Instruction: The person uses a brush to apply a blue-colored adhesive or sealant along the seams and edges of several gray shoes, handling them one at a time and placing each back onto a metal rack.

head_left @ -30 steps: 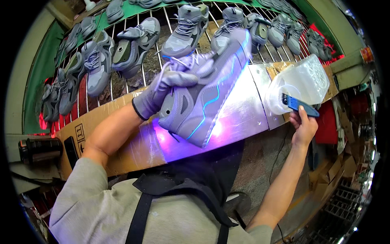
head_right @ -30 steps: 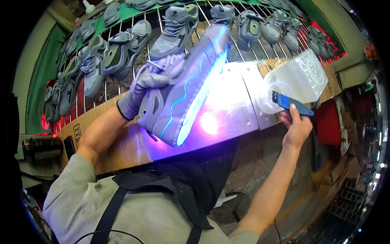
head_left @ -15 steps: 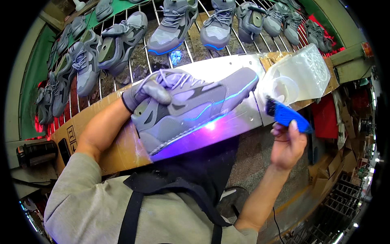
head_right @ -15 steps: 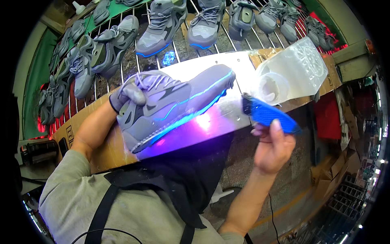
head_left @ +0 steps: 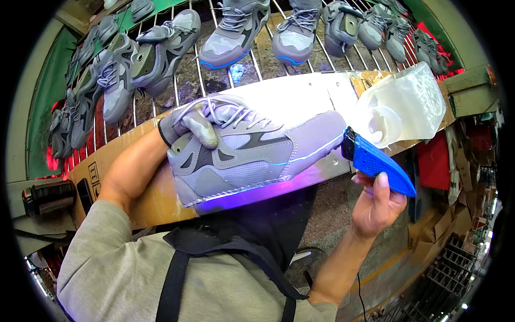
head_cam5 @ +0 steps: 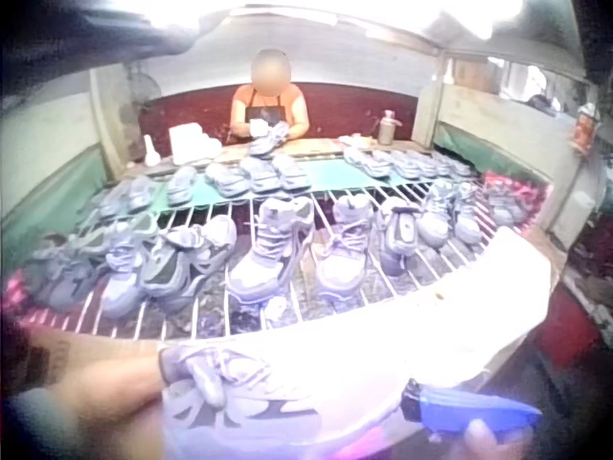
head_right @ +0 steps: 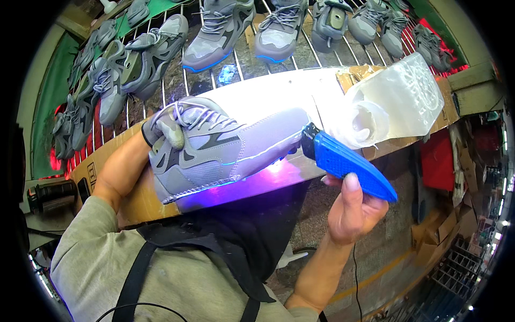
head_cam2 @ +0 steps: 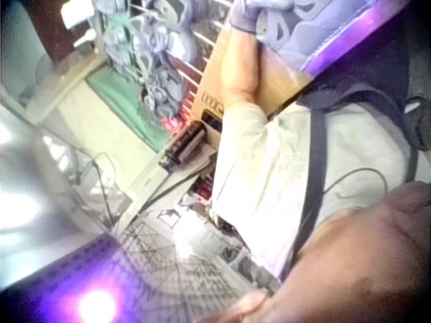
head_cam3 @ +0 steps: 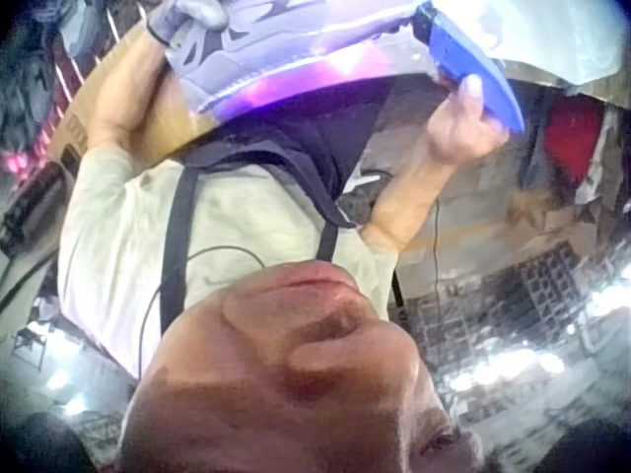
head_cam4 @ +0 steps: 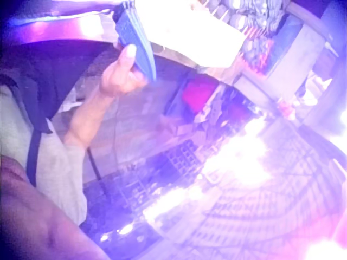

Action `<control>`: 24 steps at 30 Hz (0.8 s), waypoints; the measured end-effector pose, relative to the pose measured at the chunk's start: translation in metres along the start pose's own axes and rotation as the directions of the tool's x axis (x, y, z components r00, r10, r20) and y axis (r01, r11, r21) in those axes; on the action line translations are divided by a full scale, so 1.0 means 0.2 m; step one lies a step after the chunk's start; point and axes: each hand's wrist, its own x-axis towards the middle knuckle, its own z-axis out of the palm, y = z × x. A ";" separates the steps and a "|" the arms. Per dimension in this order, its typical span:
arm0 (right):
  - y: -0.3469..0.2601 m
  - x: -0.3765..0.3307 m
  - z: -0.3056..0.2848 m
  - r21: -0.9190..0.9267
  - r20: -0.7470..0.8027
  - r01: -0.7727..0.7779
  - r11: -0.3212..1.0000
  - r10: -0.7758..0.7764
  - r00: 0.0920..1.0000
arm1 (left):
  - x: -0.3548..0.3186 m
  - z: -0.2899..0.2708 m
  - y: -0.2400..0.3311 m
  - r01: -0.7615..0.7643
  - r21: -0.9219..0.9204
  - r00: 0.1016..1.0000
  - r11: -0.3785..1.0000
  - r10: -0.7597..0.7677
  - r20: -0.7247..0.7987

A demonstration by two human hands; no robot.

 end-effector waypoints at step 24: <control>-0.09 -0.33 0.15 -0.251 0.085 0.293 0.923 -0.281 0.956 | -0.03 0.14 0.06 0.027 -0.059 0.998 0.998 -0.031 -0.058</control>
